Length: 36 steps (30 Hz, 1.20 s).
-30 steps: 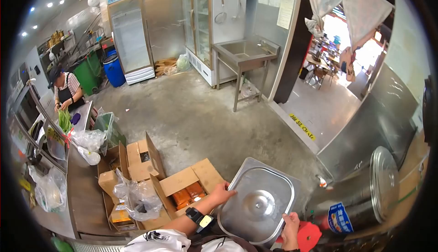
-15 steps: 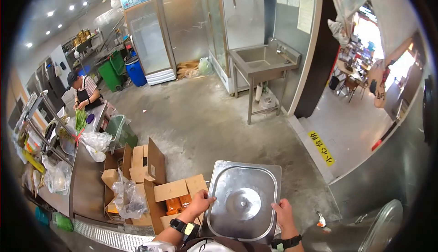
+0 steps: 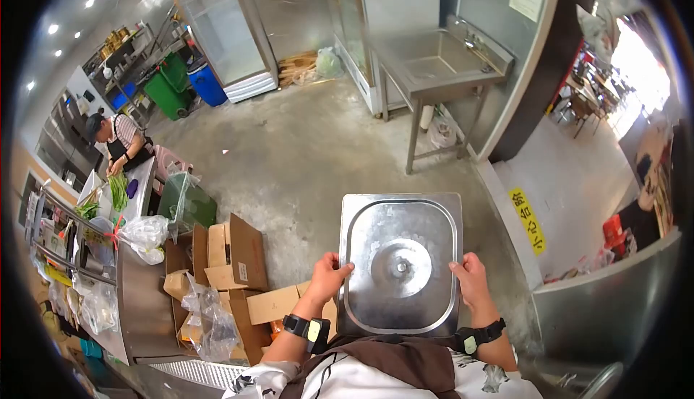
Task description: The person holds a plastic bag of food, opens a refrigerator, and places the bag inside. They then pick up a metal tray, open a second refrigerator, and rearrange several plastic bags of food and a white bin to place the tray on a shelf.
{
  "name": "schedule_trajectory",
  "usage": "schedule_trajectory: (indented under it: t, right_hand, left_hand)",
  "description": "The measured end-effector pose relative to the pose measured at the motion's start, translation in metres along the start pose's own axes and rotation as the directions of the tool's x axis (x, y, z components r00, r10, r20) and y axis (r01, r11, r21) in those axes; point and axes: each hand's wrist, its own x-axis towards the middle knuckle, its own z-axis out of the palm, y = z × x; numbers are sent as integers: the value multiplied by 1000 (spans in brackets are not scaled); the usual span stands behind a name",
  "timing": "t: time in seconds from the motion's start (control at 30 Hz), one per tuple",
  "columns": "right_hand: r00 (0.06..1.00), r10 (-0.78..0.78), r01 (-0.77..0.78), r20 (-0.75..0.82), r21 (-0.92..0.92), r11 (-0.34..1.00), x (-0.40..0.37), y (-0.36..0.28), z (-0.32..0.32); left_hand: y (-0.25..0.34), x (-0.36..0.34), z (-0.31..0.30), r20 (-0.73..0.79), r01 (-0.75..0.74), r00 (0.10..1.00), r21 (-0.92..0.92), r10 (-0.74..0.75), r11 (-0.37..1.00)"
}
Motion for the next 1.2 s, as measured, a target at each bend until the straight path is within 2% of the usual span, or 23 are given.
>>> schedule_trajectory:
  t: [0.1,0.17,0.23,0.3,0.33,0.47,0.5,0.53,0.57,0.63,0.7,0.77,0.8,0.9,0.97,1.03,1.1,1.2]
  right_hand:
    - [1000,-13,13,5,21,1000,57,-12,27]
    - [995,67,-66,69,-29,997,100,-14,45]
    - [995,26,-21,97,-52,998,155,-3,69]
    - [984,22,9,176,-176,984,209,-1,97]
    - [976,64,-37,207,-134,990,234,-11,115]
    - [938,-20,63,345,-115,991,347,-32,187]
    - [916,-2,88,400,-197,977,368,-46,204]
    - [893,13,126,450,-277,953,394,-59,225]
    - [886,15,129,464,-278,952,418,-63,247]
    - [826,-19,172,564,-220,960,455,-61,285]
    - [798,32,134,601,-230,964,487,-75,323]
    - [761,79,85,644,-220,972,525,-66,363]
    - [747,124,98,653,-293,951,542,-69,382]
    - [731,146,77,667,-292,953,595,-72,441]
    - [754,131,96,643,-306,947,636,-75,487]
    - [784,94,149,614,-333,931,674,-88,525]
    - [798,84,127,597,-303,944,710,-108,559]
    - [833,104,113,543,-351,930,757,-132,598]
  left_hand:
    - [22,47,-15,-56,-14,998,-1,14,1000]
    - [25,80,-26,-82,-36,996,0,36,999]
    - [24,116,-39,-159,0,987,4,0,1000]
    - [20,154,-53,-227,35,973,42,-24,999]
    - [34,168,-55,-266,56,961,-72,-73,996]
    - [80,233,-85,-447,67,892,-7,-63,998]
    - [93,247,-96,-481,61,875,-9,-58,998]
    - [85,265,-113,-493,34,868,-65,-62,997]
    - [100,280,-124,-505,36,861,-72,-68,997]
    - [115,291,-130,-591,-70,802,-229,-82,971]
    - [136,311,-143,-649,41,740,-218,-176,975]
    - [138,342,-163,-666,14,710,-313,-230,950]
    - [141,360,-176,-669,20,705,-314,-236,949]
    - [145,426,-217,-653,25,717,-325,-243,945]
    - [148,484,-254,-661,95,710,-255,-245,962]
    - [158,538,-291,-626,56,757,-223,-188,973]
    - [189,584,-322,-585,23,780,-324,-220,946]
    - [233,653,-361,-562,28,802,-302,-201,953]
